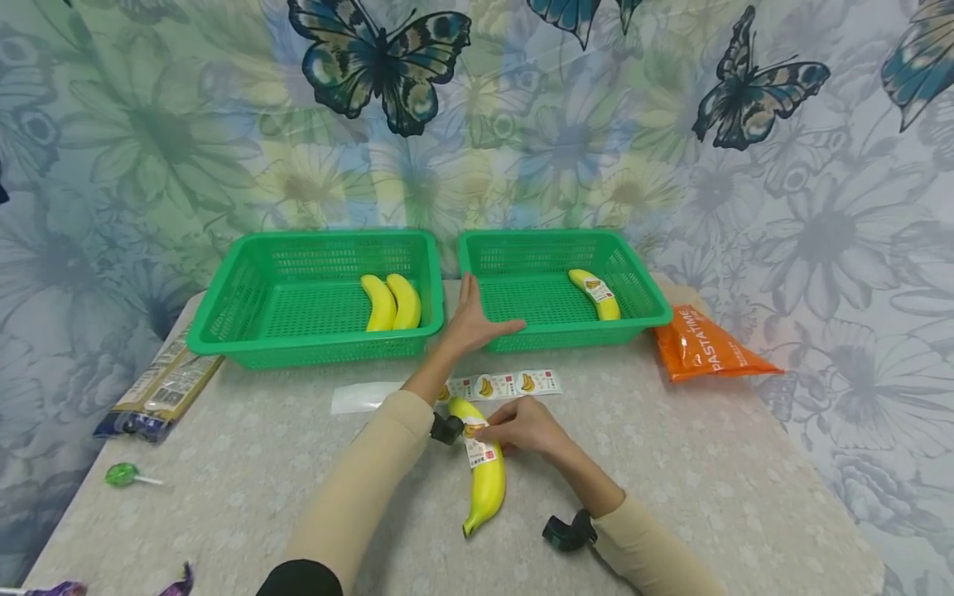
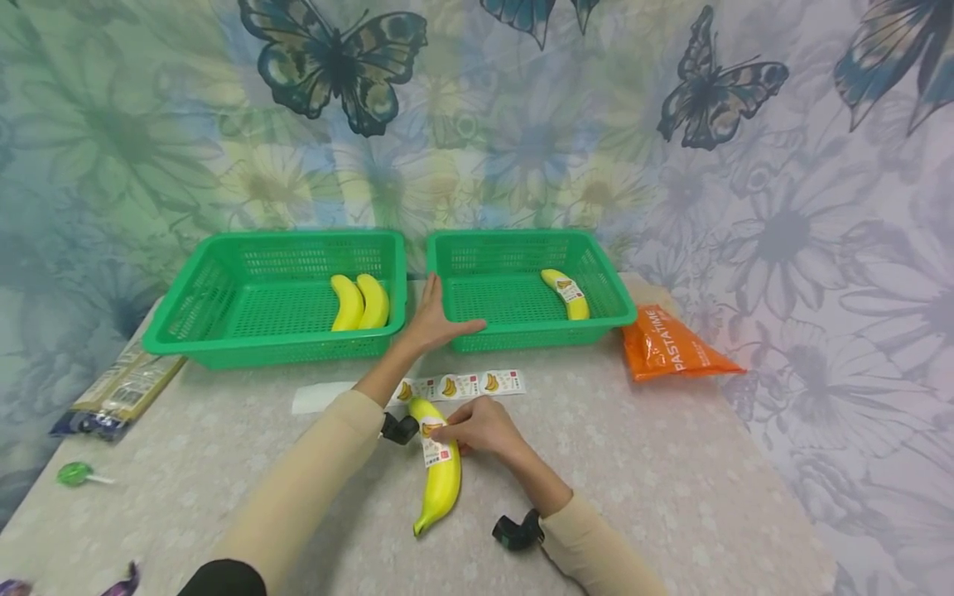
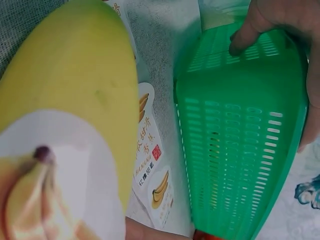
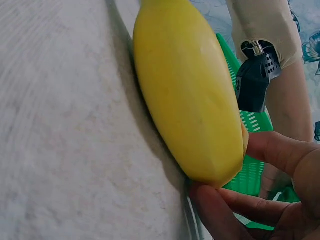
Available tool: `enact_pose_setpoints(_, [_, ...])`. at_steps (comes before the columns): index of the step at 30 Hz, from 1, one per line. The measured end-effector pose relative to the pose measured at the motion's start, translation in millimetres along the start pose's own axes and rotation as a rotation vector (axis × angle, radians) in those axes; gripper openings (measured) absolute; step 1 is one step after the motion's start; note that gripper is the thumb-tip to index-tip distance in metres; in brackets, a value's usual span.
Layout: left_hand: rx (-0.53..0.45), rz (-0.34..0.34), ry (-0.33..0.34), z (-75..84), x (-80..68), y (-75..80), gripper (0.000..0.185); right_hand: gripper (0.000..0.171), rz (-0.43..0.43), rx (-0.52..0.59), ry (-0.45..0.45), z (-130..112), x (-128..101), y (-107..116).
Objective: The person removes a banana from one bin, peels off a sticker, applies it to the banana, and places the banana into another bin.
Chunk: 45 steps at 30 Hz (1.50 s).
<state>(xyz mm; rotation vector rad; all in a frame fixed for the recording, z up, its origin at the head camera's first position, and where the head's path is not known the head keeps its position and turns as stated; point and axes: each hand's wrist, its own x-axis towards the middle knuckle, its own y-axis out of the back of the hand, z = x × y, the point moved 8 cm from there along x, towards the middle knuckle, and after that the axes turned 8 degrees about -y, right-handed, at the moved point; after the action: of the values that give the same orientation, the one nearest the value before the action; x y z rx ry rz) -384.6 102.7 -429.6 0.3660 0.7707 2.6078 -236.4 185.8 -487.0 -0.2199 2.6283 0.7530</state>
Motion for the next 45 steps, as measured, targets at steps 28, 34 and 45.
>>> enact_pose_setpoints(28, [-0.037,0.014,0.022,-11.3,0.0,4.1,0.127,0.032,-0.009,0.086,-0.033,-5,-1,27])
enact_pose_setpoints(34, [-0.046,0.002,0.027,-10.4,0.5,1.8,0.126,0.038,0.037,0.064,-0.054,-9,-8,61])
enact_pose_setpoints(45, [-0.047,0.007,0.009,-4.9,2.5,0.2,0.125,0.050,0.046,-0.072,-0.059,-44,-21,133])
